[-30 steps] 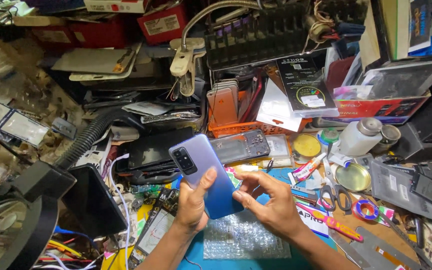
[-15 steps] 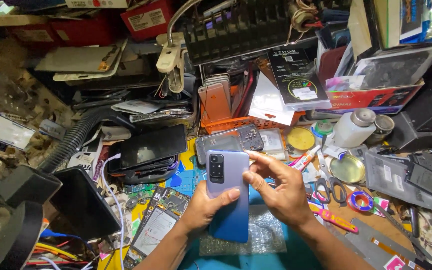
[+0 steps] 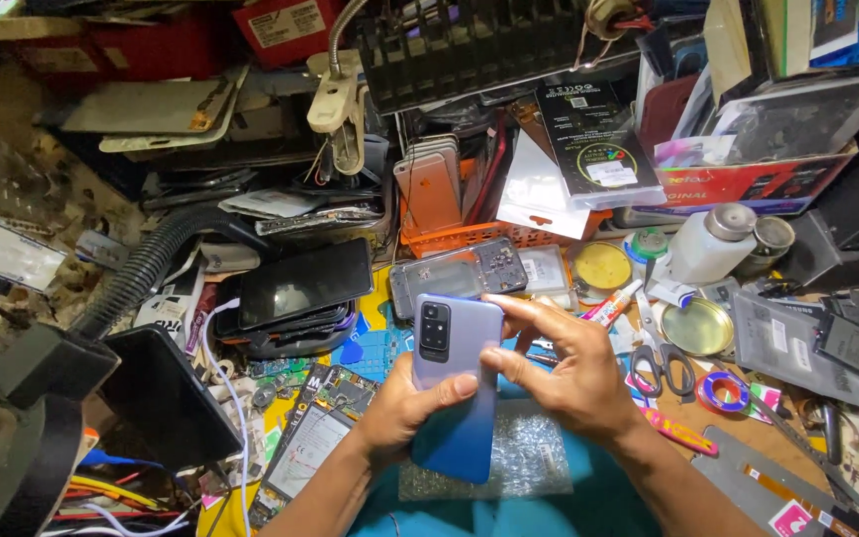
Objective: Disassembling a smartphone by prying off the back cover and inspecting the internal components.
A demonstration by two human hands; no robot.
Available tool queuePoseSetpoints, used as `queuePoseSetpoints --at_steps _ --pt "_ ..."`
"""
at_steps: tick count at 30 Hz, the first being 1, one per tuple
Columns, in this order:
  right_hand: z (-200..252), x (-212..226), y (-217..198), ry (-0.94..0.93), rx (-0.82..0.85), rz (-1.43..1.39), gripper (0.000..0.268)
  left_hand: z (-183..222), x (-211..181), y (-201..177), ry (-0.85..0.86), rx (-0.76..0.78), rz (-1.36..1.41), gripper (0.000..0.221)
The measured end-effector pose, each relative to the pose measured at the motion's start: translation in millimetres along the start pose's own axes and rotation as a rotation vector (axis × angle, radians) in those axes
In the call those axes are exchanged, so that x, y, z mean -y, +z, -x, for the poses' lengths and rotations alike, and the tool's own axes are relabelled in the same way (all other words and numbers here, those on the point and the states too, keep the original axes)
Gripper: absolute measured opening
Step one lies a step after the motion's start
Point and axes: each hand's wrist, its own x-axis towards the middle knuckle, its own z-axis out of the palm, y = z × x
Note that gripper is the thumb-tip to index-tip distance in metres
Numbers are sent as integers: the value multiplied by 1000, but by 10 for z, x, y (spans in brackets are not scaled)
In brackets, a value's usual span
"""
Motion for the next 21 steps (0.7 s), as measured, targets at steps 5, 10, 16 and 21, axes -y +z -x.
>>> queuePoseSetpoints --at_steps 5,10,16,21 --pt "3 -29 6 -88 -157 27 22 -8 63 8 64 -22 -198 61" --pt "-10 -94 -2 -74 -186 30 18 -14 81 10 257 152 -230 52" --pt "-13 66 11 -104 -282 150 17 7 147 67 280 259 -223 41" --pt "-28 68 -8 -117 -241 111 11 41 87 96 180 226 -59 47"
